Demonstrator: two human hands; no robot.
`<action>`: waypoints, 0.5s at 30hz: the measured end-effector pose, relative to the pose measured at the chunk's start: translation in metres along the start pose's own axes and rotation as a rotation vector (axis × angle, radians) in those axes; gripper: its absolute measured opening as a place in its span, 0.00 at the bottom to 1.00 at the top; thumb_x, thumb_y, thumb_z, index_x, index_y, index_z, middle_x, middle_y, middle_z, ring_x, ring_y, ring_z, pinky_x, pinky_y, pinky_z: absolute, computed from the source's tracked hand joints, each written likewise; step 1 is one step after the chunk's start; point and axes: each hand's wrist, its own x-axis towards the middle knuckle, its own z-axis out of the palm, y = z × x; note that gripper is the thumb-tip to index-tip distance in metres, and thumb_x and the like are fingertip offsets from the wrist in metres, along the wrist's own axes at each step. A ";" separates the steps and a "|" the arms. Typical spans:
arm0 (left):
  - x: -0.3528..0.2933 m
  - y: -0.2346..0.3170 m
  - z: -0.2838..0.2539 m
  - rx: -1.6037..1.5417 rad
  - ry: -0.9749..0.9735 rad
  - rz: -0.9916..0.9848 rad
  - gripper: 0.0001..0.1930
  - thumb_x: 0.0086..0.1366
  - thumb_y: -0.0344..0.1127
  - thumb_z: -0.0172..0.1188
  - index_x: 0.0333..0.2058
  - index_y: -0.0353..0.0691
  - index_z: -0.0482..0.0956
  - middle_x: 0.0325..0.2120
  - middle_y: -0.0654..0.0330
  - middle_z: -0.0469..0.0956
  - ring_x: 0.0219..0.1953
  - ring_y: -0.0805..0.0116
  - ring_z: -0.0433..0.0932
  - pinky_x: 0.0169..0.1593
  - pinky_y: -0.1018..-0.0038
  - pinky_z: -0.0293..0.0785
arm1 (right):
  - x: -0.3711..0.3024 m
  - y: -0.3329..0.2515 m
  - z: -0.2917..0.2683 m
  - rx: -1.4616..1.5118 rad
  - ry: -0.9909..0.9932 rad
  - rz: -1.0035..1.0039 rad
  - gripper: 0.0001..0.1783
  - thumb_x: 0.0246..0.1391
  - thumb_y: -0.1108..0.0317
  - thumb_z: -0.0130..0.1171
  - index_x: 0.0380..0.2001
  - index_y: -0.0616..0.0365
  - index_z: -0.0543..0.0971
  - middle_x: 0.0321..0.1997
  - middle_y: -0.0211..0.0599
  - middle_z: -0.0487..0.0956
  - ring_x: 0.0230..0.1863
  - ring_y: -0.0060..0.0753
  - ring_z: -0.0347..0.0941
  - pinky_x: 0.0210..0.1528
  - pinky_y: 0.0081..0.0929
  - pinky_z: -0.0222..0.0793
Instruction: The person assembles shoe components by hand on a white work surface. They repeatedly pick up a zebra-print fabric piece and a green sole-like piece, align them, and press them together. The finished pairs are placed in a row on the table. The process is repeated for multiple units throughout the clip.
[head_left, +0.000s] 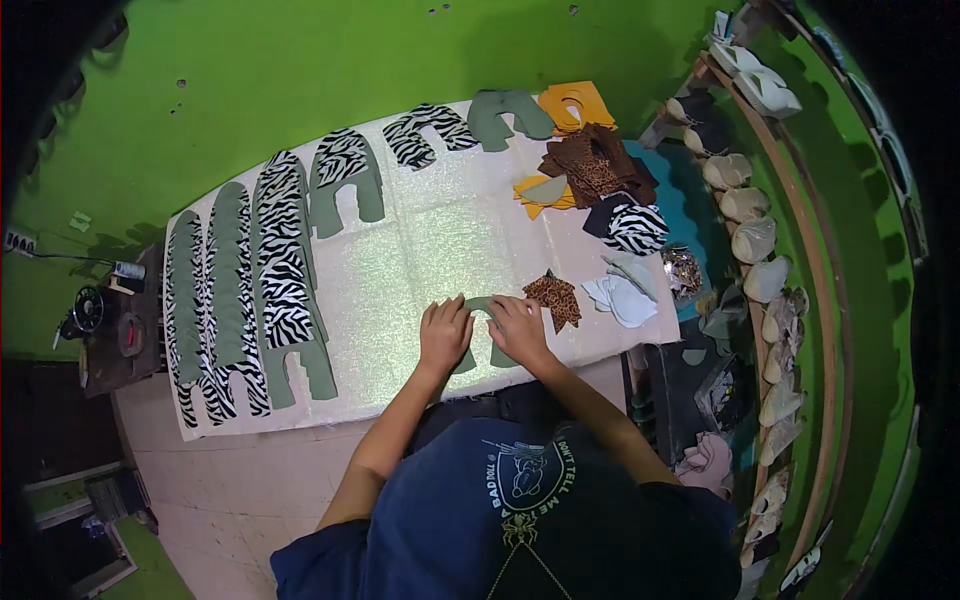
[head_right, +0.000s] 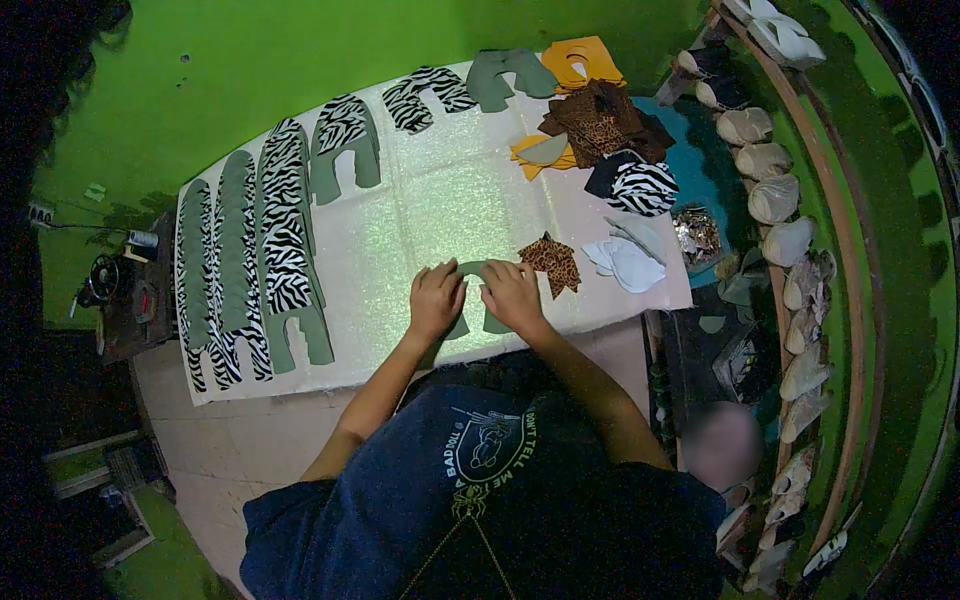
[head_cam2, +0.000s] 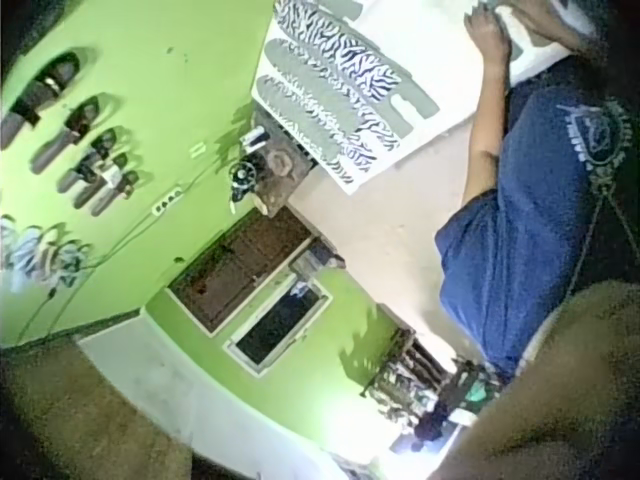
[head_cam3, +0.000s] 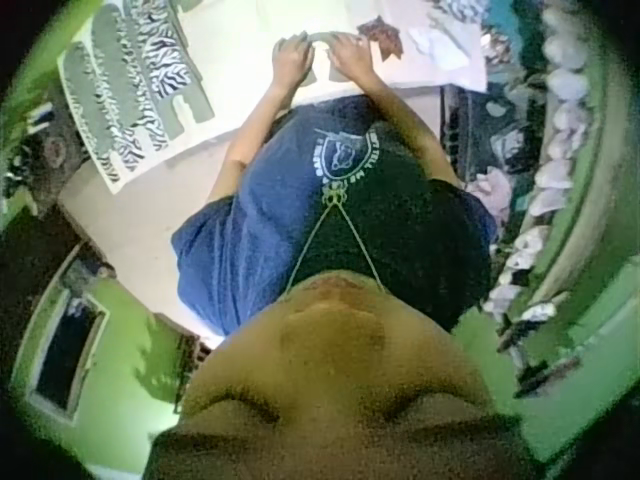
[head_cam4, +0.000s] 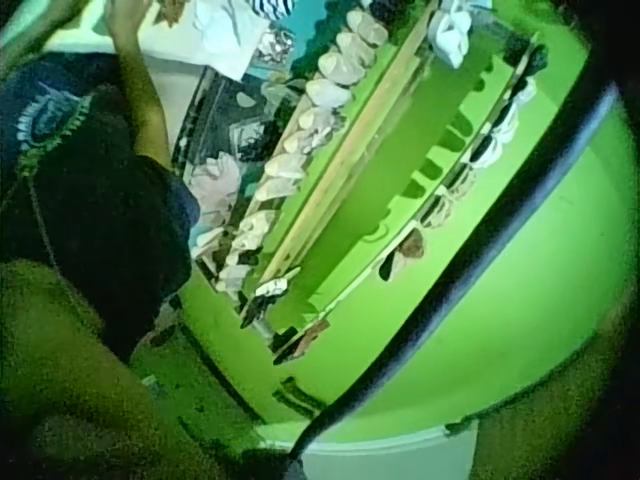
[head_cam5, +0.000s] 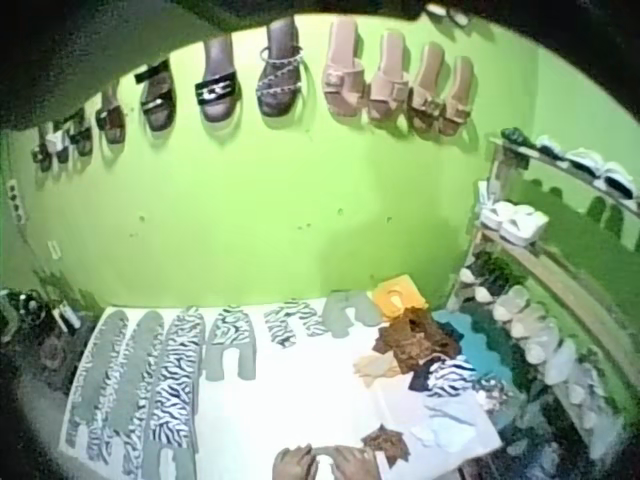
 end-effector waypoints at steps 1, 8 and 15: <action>0.001 0.000 0.001 0.011 0.002 0.005 0.10 0.54 0.33 0.58 0.36 0.39 0.76 0.43 0.58 0.74 0.45 0.61 0.73 0.53 0.62 0.62 | -0.001 0.001 0.000 0.000 -0.002 0.005 0.17 0.44 0.65 0.57 0.40 0.54 0.74 0.44 0.32 0.74 0.48 0.28 0.68 0.49 0.33 0.55; -0.002 -0.008 0.000 0.054 -0.016 0.037 0.11 0.53 0.31 0.58 0.37 0.41 0.76 0.44 0.59 0.74 0.46 0.61 0.73 0.54 0.61 0.60 | -0.003 0.000 -0.002 0.002 -0.014 -0.016 0.16 0.43 0.68 0.56 0.39 0.54 0.75 0.44 0.32 0.74 0.48 0.29 0.68 0.50 0.34 0.55; -0.008 -0.005 -0.006 0.030 -0.016 0.031 0.12 0.53 0.30 0.57 0.39 0.40 0.75 0.45 0.58 0.73 0.48 0.60 0.72 0.55 0.61 0.59 | -0.008 -0.003 -0.002 0.018 -0.050 -0.003 0.16 0.46 0.65 0.55 0.41 0.54 0.75 0.47 0.33 0.73 0.51 0.29 0.65 0.52 0.36 0.53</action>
